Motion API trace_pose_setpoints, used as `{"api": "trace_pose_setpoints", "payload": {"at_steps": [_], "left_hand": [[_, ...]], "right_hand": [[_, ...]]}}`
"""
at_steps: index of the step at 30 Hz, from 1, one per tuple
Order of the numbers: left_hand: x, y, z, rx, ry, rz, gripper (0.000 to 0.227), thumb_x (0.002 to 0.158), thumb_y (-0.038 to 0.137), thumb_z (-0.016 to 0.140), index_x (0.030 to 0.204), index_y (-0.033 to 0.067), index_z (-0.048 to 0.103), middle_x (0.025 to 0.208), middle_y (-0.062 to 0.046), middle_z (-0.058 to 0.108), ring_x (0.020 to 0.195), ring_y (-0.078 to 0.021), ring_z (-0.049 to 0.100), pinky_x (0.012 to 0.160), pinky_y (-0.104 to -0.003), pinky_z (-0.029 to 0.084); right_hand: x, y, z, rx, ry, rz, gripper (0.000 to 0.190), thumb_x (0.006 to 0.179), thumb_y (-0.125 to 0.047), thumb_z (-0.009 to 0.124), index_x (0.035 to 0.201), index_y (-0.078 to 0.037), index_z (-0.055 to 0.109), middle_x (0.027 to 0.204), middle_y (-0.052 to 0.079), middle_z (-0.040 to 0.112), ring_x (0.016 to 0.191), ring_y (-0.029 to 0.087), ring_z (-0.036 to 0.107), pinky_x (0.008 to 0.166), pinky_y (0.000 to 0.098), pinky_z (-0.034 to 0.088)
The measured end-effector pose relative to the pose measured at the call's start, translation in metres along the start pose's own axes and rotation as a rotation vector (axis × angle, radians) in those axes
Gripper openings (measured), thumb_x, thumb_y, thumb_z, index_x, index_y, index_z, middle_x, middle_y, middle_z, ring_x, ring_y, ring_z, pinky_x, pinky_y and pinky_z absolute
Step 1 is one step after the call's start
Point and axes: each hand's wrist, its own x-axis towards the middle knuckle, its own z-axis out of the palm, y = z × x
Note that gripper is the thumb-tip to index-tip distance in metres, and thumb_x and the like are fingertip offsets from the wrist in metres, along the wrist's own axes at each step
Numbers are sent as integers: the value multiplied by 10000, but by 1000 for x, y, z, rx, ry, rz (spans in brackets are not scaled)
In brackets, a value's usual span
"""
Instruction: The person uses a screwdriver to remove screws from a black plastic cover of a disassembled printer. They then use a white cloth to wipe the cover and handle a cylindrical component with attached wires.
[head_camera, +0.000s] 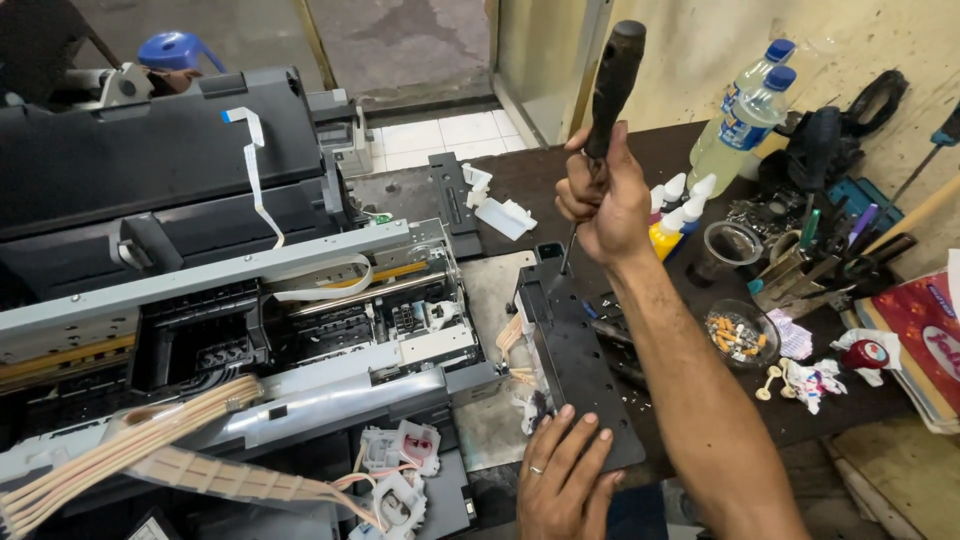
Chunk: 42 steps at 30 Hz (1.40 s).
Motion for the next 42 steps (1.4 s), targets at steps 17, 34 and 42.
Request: {"api": "trace_pose_setpoints", "payload": {"at_steps": [17, 34, 42], "left_hand": [[-2, -2, -3, -57, -85, -16, 342, 1002, 178, 690, 1315, 41, 681, 1387, -149, 645, 1359, -388, 542, 1118, -560, 438], [1, 2, -6, -38, -69, 6, 335, 1009, 171, 674, 1310, 25, 678, 1382, -161, 646, 1354, -388, 550, 1126, -553, 444], [11, 12, -13, -4, -80, 22, 359, 1005, 207, 637, 1300, 5, 673, 1390, -178, 633, 1359, -392, 538, 1132, -576, 419]], "right_hand": [[-37, -40, 3, -625, 10, -31, 159, 1021, -7, 593, 1173, 36, 610, 1264, 238, 679, 1057, 299, 743, 990, 399, 669], [-44, -51, 14, -957, 74, 71, 305, 978, -204, 699, 1246, -72, 633, 1236, 105, 700, 1168, 184, 691, 1047, 307, 582], [-49, -70, 27, -992, 5, 154, 466, 1049, -37, 420, 1513, -2, 388, 1374, 169, 659, 1272, 273, 684, 1130, 441, 509]]}}
